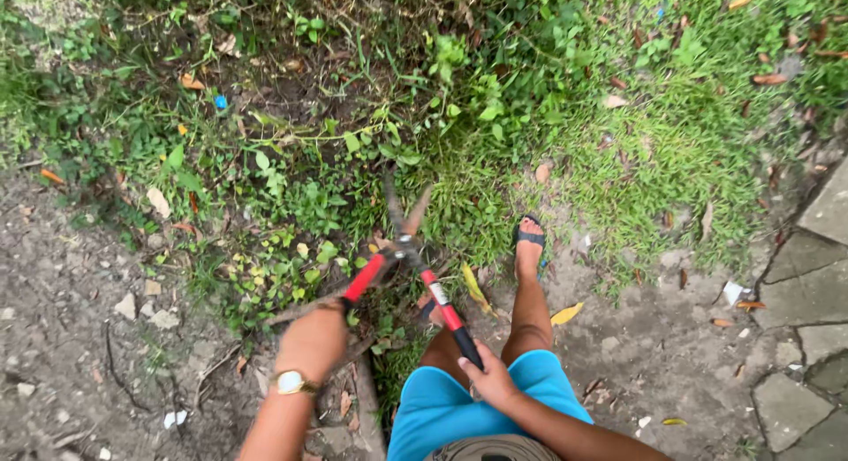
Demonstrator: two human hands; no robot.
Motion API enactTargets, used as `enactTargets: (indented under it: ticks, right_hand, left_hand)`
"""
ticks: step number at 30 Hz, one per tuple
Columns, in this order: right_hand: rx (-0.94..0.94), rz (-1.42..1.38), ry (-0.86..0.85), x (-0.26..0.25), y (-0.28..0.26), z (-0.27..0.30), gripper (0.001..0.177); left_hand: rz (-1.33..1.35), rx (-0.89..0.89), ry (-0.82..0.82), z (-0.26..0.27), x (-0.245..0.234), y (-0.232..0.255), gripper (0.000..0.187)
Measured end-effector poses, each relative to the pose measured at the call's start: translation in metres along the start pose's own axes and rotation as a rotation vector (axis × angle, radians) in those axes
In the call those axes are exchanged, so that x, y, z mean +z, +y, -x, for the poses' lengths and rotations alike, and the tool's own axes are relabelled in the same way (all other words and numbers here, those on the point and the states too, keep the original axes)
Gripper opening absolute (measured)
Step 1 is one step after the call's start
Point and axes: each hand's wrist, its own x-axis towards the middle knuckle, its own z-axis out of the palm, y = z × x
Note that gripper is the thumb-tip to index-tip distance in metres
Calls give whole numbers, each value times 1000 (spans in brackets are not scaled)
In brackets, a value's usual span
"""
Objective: The person uses long-handled shears to cut weeds and grass along a garden edge. They move along the boundary, trimming vegetation near a blue hose and around tree roots, then continue cutting along a concrete path edge.
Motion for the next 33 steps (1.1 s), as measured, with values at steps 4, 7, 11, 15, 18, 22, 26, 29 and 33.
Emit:
enactTargets:
  ticks: [4,7,11,15,18,22,26,29,33]
  right_hand:
    - [314,-40,-155,37,1,-13,50]
    - [-98,-52,-30,61,7,-44,54]
    - [-110,-193,-32,69,13,-90,34]
    - [-7,-201,52,97,-16,-131,23]
    - [488,-104,212,126,-45,-136,35]
    - [361,-408,245,108,-48,-108,29]
    - [250,-517,154,28,-9,-78,28]
    - [350,-301,21,-29,11,-75,27]
    - [356,-196,-72,-79,13,-110,45]
  left_hand:
    - [-38,-81,-5,4,-8,-35,29]
    - [-73,-60,38,-29,-2,-46,28]
    - [-91,52,185,-84,21,-38,29]
    - [-28,71,309,-128,48,6,30]
    - [-2,104,457,-142,66,55,28]
    - [-67,254,452,-137,56,77,42]
    - [-59,252,222,-127,17,67,33]
    - [-67,182,86,-119,-14,63,28]
    - [-110,174,99,-134,-58,74,24]
